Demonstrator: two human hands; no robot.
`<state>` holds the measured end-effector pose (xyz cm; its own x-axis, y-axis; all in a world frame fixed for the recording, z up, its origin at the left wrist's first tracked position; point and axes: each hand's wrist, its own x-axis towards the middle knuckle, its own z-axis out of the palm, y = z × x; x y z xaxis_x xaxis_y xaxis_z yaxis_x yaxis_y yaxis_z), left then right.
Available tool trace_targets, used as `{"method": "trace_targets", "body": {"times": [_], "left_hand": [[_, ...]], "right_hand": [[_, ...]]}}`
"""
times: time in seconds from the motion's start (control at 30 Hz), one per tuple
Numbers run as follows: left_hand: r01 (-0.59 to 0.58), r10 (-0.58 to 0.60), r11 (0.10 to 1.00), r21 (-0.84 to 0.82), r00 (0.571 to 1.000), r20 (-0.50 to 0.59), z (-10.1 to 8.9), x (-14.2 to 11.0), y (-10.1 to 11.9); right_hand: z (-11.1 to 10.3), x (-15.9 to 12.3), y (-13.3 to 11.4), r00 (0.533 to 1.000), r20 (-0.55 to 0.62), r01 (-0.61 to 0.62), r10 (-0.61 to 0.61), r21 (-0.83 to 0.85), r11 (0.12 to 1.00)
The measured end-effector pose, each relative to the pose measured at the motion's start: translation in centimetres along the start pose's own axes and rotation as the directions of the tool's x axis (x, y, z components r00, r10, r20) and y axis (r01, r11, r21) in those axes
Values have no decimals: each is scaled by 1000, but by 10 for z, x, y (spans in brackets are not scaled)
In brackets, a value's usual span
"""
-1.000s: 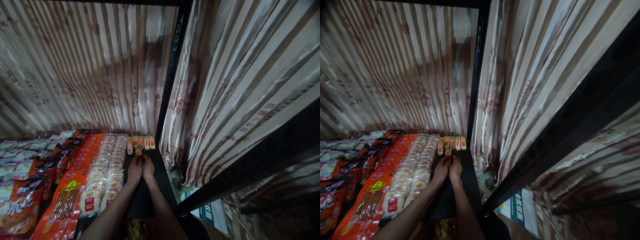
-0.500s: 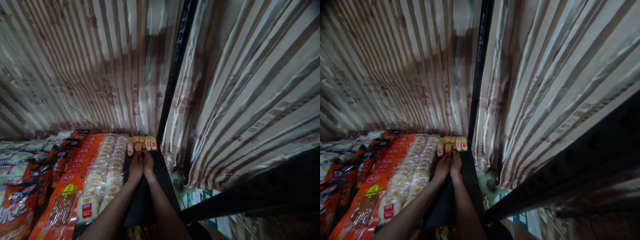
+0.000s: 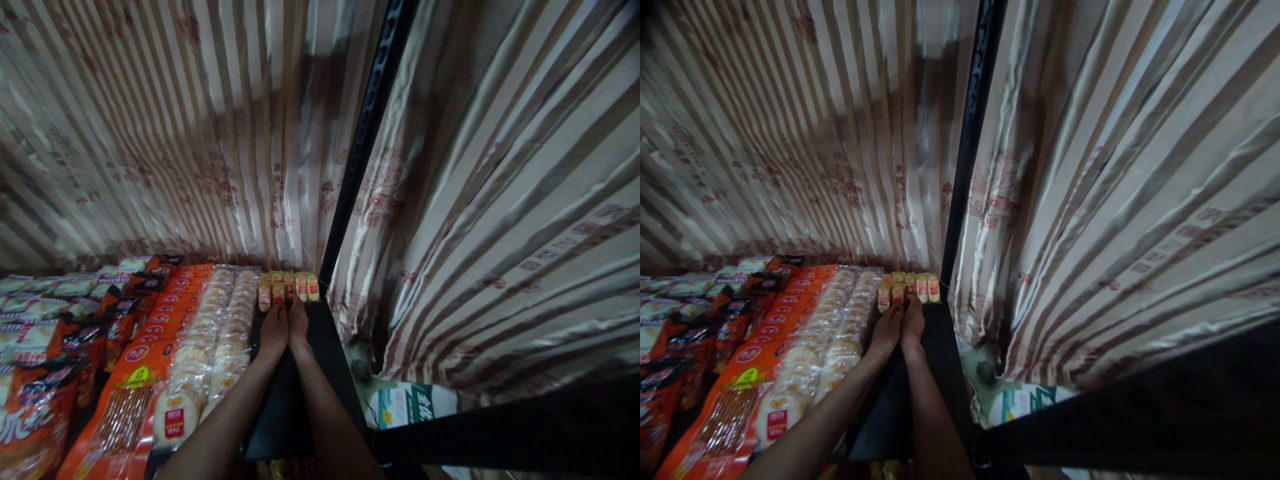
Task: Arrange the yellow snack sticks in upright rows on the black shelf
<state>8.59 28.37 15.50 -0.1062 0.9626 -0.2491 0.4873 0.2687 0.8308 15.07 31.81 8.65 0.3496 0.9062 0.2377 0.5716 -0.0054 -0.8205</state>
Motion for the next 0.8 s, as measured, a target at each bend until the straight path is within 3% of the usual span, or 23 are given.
{"method": "trace_targets", "body": {"times": [0.13,0.33,0.5,0.8], "left_hand": [[-36,36,999,31,999,-13,0,1,-1],[-61,63,995,78,998,-25,4,3,-6],[-92,98,992,87,993,-67,7,2,-7],[-94,96,992,84,995,-28,7,-1,-5]], "right_hand": [[-1,-3,-2,1000,-7,-12,13,38,999],[-5,-4,-2,997,77,-3,-2,65,998],[-5,-3,0,998,60,3,-7,54,999],[-6,-3,0,992,123,27,-33,47,998]]}}
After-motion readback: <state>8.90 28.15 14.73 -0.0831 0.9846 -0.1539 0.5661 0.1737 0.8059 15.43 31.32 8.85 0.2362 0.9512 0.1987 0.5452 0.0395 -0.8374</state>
